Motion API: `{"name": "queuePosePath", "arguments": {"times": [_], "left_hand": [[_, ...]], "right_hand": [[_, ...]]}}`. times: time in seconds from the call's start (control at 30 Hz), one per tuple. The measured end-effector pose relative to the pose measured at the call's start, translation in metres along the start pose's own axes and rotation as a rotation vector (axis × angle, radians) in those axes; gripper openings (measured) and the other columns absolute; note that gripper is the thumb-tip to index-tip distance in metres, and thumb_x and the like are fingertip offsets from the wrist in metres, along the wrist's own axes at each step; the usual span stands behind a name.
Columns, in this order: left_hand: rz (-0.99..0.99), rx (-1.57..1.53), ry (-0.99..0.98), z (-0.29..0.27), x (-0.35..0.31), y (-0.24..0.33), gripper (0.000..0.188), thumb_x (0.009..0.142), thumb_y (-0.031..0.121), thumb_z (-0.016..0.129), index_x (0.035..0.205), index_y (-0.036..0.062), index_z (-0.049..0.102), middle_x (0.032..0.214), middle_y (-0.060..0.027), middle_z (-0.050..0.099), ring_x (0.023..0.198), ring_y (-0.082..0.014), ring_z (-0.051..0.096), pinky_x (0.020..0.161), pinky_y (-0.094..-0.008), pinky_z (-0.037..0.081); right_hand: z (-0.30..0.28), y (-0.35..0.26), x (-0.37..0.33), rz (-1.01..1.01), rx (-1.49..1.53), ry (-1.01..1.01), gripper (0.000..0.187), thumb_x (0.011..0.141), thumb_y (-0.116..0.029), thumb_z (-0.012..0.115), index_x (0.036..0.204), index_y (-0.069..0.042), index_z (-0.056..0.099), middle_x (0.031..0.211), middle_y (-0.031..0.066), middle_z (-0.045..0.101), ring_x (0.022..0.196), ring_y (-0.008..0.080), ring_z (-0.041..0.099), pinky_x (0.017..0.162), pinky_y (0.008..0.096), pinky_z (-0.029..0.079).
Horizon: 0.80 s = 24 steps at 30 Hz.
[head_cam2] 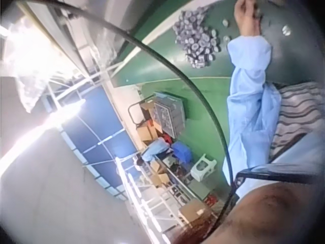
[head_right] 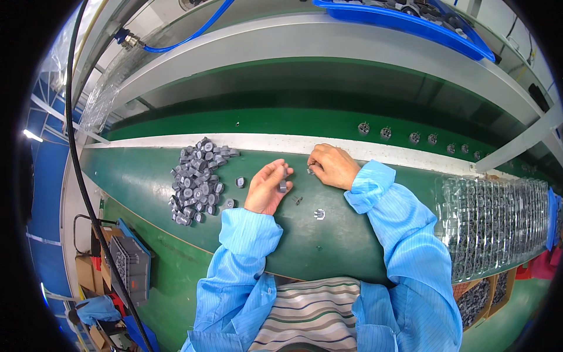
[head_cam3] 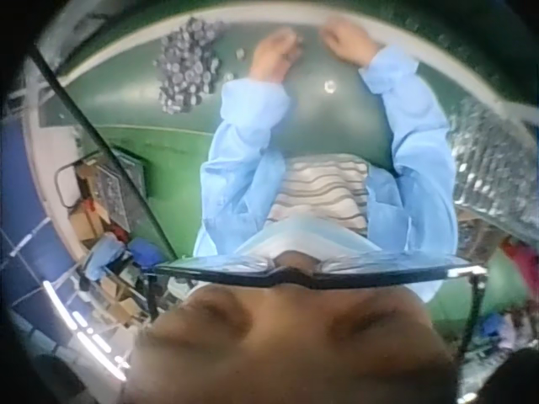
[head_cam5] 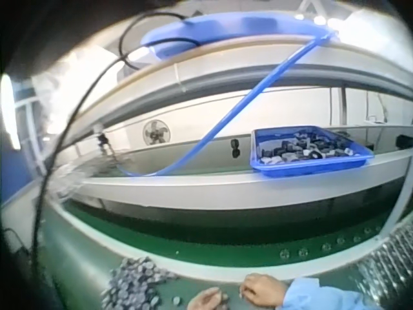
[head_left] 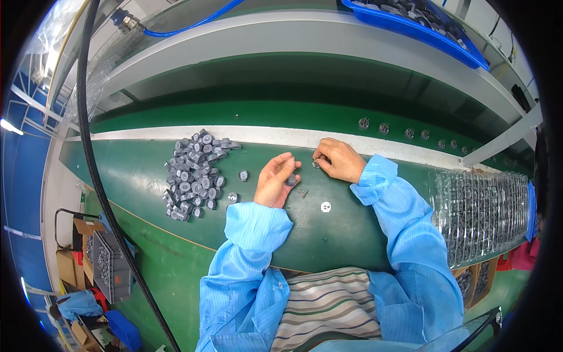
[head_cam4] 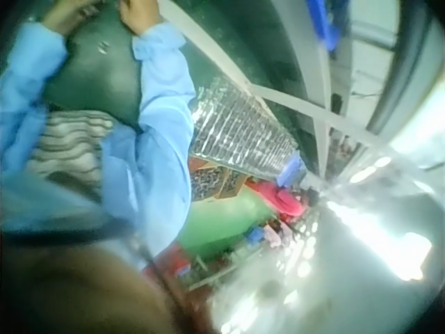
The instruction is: The person assembles small metal clips into circular grey plastic components by hand on an assembly line conveyor belt.
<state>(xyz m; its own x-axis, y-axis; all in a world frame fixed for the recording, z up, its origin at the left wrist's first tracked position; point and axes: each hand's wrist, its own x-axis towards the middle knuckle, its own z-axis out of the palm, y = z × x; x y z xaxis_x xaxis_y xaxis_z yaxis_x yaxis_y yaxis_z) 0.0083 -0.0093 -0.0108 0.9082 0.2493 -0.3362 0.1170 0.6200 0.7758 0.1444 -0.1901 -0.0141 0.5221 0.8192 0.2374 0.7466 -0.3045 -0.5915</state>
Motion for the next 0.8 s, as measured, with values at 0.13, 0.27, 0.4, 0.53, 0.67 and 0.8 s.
{"name": "queuePosePath", "arguments": {"times": [0.13,0.27,0.4,0.53,0.67,0.8], "left_hand": [[0.181,0.179,0.001,-0.009,0.002,-0.012,0.047,0.096,0.001,0.065,0.138,-0.0019,0.044,0.118,-0.0107,0.062,0.111,-0.0207,0.062,0.077,-0.0299,0.057],[0.555,0.743,0.013,0.002,0.0,-0.015,0.06,0.092,-0.007,0.06,0.145,0.0015,0.035,0.122,-0.0179,0.065,0.11,-0.0276,0.066,0.087,-0.0368,0.056],[0.873,1.184,0.043,0.021,-0.006,-0.01,0.058,0.082,-0.01,0.063,0.136,0.0029,0.044,0.115,-0.0196,0.062,0.108,-0.0358,0.064,0.091,-0.0404,0.052],[0.936,1.202,-0.002,0.002,0.004,-0.019,0.051,0.073,-0.014,0.061,0.12,0.0008,0.05,0.112,-0.0166,0.055,0.101,-0.0299,0.059,0.092,-0.0367,0.048],[0.824,0.941,-0.02,-0.002,0.007,-0.025,0.045,0.072,-0.019,0.06,0.112,-0.0006,0.053,0.111,-0.0158,0.057,0.104,-0.0279,0.06,0.094,-0.0348,0.049],[0.695,0.816,-0.056,-0.018,0.011,-0.028,0.048,0.075,-0.018,0.068,0.118,-0.0022,0.058,0.11,-0.0105,0.062,0.103,-0.0205,0.063,0.092,-0.0308,0.051]], "right_hand": [[-0.001,-0.005,0.002,-0.01,0.054,-0.011,0.011,0.084,-0.012,0.071,0.086,-0.002,0.067,0.09,0.014,0.066,0.086,0.033,0.066,0.075,0.0429,0.054],[0.0,-0.002,0.002,0.079,0.187,0.029,0.012,0.085,-0.011,0.074,0.088,-0.001,0.069,0.09,0.0121,0.066,0.082,0.027,0.067,0.073,0.0382,0.054],[-0.004,-0.015,0.002,0.062,0.611,0.104,0.007,0.089,-0.006,0.074,0.093,-0.002,0.07,0.093,0.0047,0.064,0.082,0.011,0.062,0.069,0.0272,0.049],[0.012,-0.024,0.001,-0.119,0.501,0.159,0.01,0.084,-0.01,0.074,0.089,-0.003,0.07,0.09,0.0108,0.062,0.086,0.0272,0.065,0.077,0.0365,0.052],[0.015,-0.022,-0.001,-0.116,0.509,0.135,0.009,0.087,-0.007,0.073,0.092,0.0,0.069,0.095,0.0109,0.06,0.082,0.0237,0.067,0.073,0.0344,0.055],[0.019,-0.019,0.0,-0.072,0.565,0.155,0.011,0.083,-0.009,0.075,0.089,0.0,0.072,0.091,0.012,0.065,0.081,0.0252,0.068,0.072,0.0349,0.054]]}}
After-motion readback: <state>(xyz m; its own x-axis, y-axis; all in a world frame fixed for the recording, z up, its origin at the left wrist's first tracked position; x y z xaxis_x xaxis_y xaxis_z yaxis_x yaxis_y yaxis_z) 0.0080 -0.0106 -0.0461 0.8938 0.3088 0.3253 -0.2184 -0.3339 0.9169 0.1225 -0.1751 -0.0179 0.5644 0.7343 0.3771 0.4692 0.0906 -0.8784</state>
